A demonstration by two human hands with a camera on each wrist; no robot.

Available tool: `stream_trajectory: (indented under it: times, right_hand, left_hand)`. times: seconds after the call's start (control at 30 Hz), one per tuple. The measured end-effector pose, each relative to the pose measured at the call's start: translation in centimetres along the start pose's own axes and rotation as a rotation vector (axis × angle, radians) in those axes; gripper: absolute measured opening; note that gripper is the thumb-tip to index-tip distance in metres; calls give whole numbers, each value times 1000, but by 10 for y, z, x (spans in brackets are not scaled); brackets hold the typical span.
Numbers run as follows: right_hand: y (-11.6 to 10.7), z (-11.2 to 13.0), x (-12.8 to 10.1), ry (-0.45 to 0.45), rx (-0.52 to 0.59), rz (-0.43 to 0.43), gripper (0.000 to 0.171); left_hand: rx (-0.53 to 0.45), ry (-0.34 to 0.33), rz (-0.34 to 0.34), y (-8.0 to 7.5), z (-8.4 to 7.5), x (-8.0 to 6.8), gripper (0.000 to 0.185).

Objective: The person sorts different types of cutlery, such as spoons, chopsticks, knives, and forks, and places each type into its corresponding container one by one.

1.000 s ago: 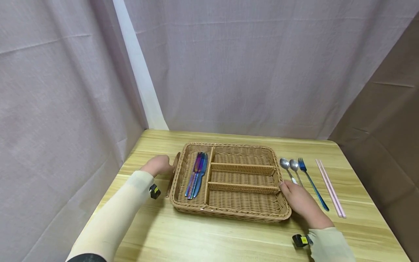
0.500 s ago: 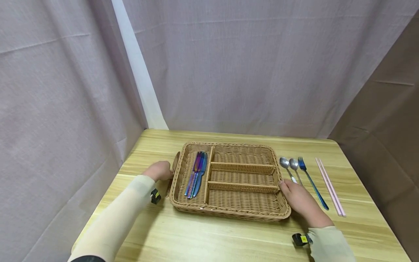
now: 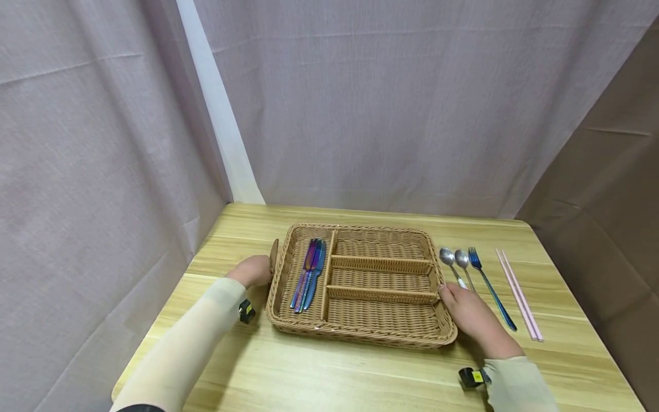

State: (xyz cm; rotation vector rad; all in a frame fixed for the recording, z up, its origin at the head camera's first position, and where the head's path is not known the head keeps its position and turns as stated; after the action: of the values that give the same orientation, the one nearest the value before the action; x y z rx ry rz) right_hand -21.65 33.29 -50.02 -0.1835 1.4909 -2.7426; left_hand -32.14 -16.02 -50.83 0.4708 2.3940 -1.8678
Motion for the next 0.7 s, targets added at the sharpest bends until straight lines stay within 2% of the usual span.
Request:
stream_trajectory:
  times: [0.33,0.57,0.7]
  right_hand:
    - [-2,2,-1,9,5,3,52]
    - [-1,1,-1,6,-1,2,53]
    - [0,0,-1,3,-7,4,57]
  left_hand:
    - [12,38,-31,0,-2,-1,13]
    - [3,23,-38,0,-2,-1,17]
    - [13,17,-37,0,-3,-2,13]
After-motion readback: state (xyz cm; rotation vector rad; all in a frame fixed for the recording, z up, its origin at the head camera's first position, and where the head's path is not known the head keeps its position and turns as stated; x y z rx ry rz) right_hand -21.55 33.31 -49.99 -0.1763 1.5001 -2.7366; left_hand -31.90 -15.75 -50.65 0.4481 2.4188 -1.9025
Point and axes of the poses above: each hand's wrist, its own x-axis towards the middle knuckle, its own y-axis out of the palm, z = x × y, the point moved 6 cm from there along x, towards the middle knuckle, and after that the axes turned 7 degrees about -z, right-handed, at the moved point
